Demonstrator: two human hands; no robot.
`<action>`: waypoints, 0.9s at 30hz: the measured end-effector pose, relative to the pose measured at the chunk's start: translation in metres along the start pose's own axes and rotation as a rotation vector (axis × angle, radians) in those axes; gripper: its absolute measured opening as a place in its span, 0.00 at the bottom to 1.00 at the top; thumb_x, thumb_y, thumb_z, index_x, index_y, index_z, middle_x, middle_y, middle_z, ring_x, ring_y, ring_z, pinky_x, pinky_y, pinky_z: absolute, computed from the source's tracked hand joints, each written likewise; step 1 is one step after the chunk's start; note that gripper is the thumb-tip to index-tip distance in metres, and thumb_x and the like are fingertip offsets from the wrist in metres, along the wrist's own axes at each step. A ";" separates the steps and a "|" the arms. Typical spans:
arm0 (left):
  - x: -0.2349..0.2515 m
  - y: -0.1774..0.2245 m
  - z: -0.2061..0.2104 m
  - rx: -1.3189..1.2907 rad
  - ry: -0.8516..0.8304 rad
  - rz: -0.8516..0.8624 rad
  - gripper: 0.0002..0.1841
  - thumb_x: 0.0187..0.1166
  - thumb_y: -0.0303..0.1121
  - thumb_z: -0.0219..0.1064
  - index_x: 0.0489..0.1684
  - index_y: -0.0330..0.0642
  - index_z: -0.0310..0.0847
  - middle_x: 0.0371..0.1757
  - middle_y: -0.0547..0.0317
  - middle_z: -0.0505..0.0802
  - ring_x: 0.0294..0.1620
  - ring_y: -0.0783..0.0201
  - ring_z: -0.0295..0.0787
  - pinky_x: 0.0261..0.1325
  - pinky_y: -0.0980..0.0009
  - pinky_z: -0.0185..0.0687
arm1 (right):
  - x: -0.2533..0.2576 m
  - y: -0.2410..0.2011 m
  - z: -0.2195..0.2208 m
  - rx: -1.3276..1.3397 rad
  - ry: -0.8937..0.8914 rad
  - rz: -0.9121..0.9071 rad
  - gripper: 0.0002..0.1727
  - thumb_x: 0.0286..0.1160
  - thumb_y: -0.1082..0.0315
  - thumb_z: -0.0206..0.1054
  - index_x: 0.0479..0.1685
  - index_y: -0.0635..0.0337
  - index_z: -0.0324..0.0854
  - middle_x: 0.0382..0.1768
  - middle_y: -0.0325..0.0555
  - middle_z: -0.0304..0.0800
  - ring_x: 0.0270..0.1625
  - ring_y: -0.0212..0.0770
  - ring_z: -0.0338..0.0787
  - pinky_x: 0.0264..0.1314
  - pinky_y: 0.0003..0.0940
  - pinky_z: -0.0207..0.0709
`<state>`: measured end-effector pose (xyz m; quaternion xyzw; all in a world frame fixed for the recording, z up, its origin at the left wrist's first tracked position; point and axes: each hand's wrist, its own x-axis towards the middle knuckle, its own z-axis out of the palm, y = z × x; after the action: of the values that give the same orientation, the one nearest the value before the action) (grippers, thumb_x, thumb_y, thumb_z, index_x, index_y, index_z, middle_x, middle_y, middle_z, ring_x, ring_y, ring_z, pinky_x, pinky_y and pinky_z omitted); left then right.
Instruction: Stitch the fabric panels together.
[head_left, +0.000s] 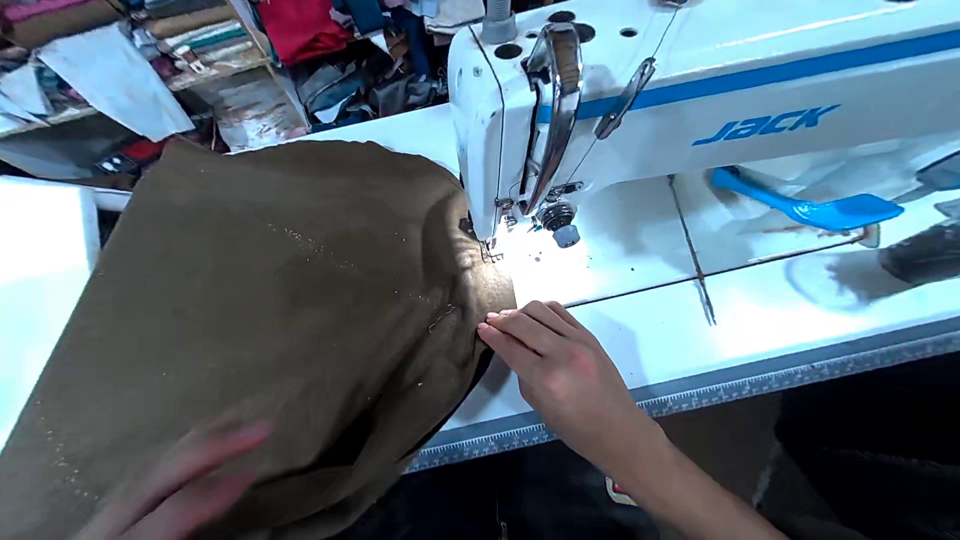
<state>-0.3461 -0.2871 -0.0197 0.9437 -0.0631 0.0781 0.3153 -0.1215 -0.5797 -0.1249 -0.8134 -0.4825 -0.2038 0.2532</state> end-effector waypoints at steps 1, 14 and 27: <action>0.042 0.009 0.032 0.067 0.038 0.092 0.41 0.68 0.61 0.76 0.81 0.51 0.74 0.82 0.55 0.79 0.85 0.55 0.72 0.86 0.50 0.68 | 0.000 -0.001 0.000 0.024 0.001 -0.001 0.15 0.76 0.77 0.63 0.54 0.55 0.93 0.53 0.41 0.94 0.57 0.42 0.90 0.63 0.37 0.82; 0.155 -0.014 0.135 0.369 0.098 0.468 0.11 0.87 0.37 0.62 0.51 0.49 0.93 0.59 0.63 0.91 0.69 0.58 0.83 0.75 0.58 0.77 | -0.010 -0.007 0.006 0.051 0.117 0.267 0.13 0.81 0.67 0.66 0.56 0.47 0.94 0.60 0.30 0.93 0.63 0.35 0.87 0.65 0.31 0.82; 0.162 -0.015 0.128 -0.024 0.080 0.088 0.14 0.91 0.47 0.58 0.56 0.56 0.88 0.54 0.78 0.96 0.64 0.79 0.89 0.77 0.67 0.81 | -0.005 -0.003 0.001 0.124 0.121 0.289 0.13 0.82 0.61 0.69 0.60 0.47 0.92 0.53 0.39 0.88 0.50 0.35 0.88 0.53 0.32 0.85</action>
<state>-0.1708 -0.3644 -0.0989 0.9322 -0.0929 0.1289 0.3251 -0.1264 -0.5809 -0.1279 -0.8434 -0.3560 -0.1839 0.3580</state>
